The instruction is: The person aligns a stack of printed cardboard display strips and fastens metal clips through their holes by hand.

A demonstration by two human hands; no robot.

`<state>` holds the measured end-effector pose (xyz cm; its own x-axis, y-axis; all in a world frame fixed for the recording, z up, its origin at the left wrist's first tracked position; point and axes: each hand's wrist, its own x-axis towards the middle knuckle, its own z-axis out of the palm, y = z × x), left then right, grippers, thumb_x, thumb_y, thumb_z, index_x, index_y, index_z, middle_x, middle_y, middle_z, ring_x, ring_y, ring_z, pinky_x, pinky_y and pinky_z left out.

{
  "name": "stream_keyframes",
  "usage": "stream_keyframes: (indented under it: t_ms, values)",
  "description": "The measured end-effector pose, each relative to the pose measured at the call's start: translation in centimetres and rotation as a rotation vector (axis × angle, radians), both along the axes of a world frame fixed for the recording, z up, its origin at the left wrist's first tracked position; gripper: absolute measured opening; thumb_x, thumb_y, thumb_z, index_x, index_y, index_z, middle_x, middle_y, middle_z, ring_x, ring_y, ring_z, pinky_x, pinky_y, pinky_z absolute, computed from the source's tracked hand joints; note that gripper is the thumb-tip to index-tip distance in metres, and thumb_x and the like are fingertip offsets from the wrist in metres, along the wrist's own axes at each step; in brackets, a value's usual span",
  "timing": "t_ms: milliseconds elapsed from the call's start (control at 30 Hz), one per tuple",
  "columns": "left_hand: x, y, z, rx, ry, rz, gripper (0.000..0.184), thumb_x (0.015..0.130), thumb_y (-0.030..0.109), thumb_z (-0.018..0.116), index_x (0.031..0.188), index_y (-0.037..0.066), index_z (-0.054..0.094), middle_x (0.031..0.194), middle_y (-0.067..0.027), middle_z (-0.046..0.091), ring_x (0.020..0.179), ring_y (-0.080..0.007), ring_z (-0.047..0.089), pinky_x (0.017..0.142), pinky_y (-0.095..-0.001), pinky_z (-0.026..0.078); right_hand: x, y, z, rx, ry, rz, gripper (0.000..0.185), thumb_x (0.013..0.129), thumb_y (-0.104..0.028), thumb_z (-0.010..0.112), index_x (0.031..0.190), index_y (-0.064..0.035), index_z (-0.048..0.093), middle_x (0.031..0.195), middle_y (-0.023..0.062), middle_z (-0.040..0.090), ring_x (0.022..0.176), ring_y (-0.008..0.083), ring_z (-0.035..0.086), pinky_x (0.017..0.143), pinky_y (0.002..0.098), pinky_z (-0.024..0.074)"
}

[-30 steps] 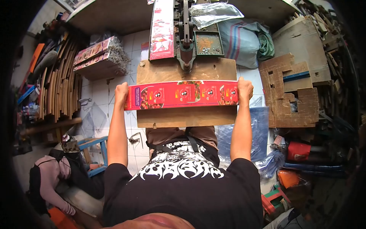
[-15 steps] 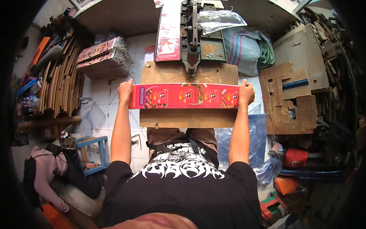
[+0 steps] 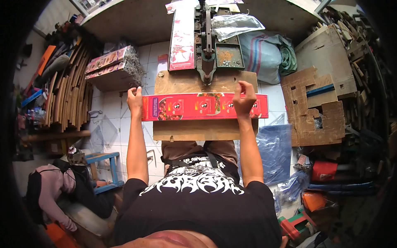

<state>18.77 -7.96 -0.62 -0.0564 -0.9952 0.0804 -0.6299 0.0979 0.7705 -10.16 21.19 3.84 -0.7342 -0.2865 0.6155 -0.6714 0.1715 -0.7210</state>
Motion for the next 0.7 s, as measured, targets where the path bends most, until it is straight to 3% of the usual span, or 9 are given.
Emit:
stream_keyframes:
  t_ms: [133,200,233,300,333,400,433,567,700]
  values:
    - [0.3,0.1,0.5,0.012,0.081,-0.005,0.038,0.084,0.033,0.064,0.104,0.002,0.062,0.090,-0.0139,0.066,0.083,-0.0267,0.064,0.077,-0.0380,0.050,5.9,-5.1,-0.7,0.102,-0.398,0.552,0.013,0.088,-0.007,0.063,0.099,-0.0007,0.066,0.077,0.0051,0.065,0.067,0.0088,0.060,0.061,0.0216,0.0467]
    - [0.7,0.5,1.3,-0.005,0.098,-0.013,0.035,0.085,0.031,0.064,0.104,0.001,0.063,0.092,-0.0132,0.067,0.084,-0.0244,0.064,0.078,-0.0359,0.050,6.7,-7.8,-1.3,0.071,-0.887,0.824,0.036,0.090,-0.014,0.064,0.121,0.0017,0.055,0.100,0.0108,0.065,0.078,0.0136,0.064,0.069,0.0245,0.0501]
    - [0.9,0.7,1.8,-0.023,0.115,-0.019,0.033,0.086,0.029,0.064,0.103,0.001,0.064,0.094,-0.0125,0.068,0.086,-0.0222,0.064,0.080,-0.0339,0.049,6.8,-9.3,-1.4,0.072,-0.886,0.828,0.036,0.090,-0.014,0.064,0.121,0.0017,0.055,0.100,0.0108,0.065,0.078,0.0136,0.064,0.069,0.0245,0.0501]
    - [1.6,1.4,3.1,-0.085,0.147,-0.045,0.030,0.087,0.025,0.063,0.104,0.001,0.064,0.094,-0.0118,0.068,0.086,-0.0207,0.064,0.080,-0.0328,0.050,6.8,-12.2,-1.7,-0.149,-1.419,1.036,0.065,0.092,-0.018,0.062,0.141,0.0049,0.027,0.137,0.0214,0.043,0.104,0.0249,0.061,0.087,0.0354,0.0512]
    - [1.9,1.8,3.8,-0.147,0.178,-0.074,0.027,0.088,0.022,0.063,0.104,0.000,0.064,0.093,-0.0111,0.067,0.085,-0.0193,0.063,0.079,-0.0318,0.050,6.6,-13.4,-2.0,-0.146,-1.419,1.043,0.065,0.092,-0.018,0.062,0.141,0.0049,0.027,0.137,0.0214,0.043,0.104,0.0249,0.061,0.087,0.0354,0.0512]
    - [2.2,3.1,4.8,-0.175,0.223,-0.115,0.025,0.089,0.020,0.062,0.104,0.000,0.064,0.093,-0.0105,0.067,0.085,-0.0184,0.063,0.079,-0.0312,0.050,6.2,-15.7,-2.7,-0.385,-1.736,0.966,0.078,0.092,-0.020,0.061,0.145,0.0055,0.010,0.153,0.0246,0.011,0.124,0.0310,0.048,0.099,0.0461,0.0446]
    - [2.2,3.9,5.4,-0.201,0.268,-0.160,0.023,0.090,0.018,0.061,0.104,0.000,0.064,0.093,-0.0100,0.067,0.085,-0.0175,0.063,0.078,-0.0307,0.050,5.7,-16.9,-3.4,-0.444,-1.739,0.934,0.074,0.092,-0.018,0.058,0.145,0.0053,0.012,0.155,0.0239,0.005,0.131,0.0323,0.040,0.104,0.0509,0.0394]
    - [1.6,7.1,7.2,-0.116,0.385,-0.236,0.018,0.088,0.013,0.059,0.098,-0.002,0.064,0.094,-0.0126,0.065,0.085,-0.0216,0.064,0.078,-0.0334,0.052,5.7,-19.2,-1.3,-0.512,-1.771,0.642,0.051,0.091,-0.013,0.056,0.134,-0.0006,0.032,0.148,0.0219,0.028,0.124,0.0304,0.047,0.103,0.0484,0.0394]
    - [0.0,7.9,6.8,-0.118,0.416,-0.279,0.017,0.087,0.013,0.060,0.093,-0.003,0.064,0.089,-0.0138,0.066,0.081,-0.0222,0.066,0.076,-0.0324,0.052,5.0,-20.7,-0.8,-0.492,-1.873,0.430,0.030,0.093,-0.020,0.055,0.116,-0.0034,0.045,0.110,0.0125,0.050,0.098,0.0254,0.052,0.090,0.0417,0.0450]
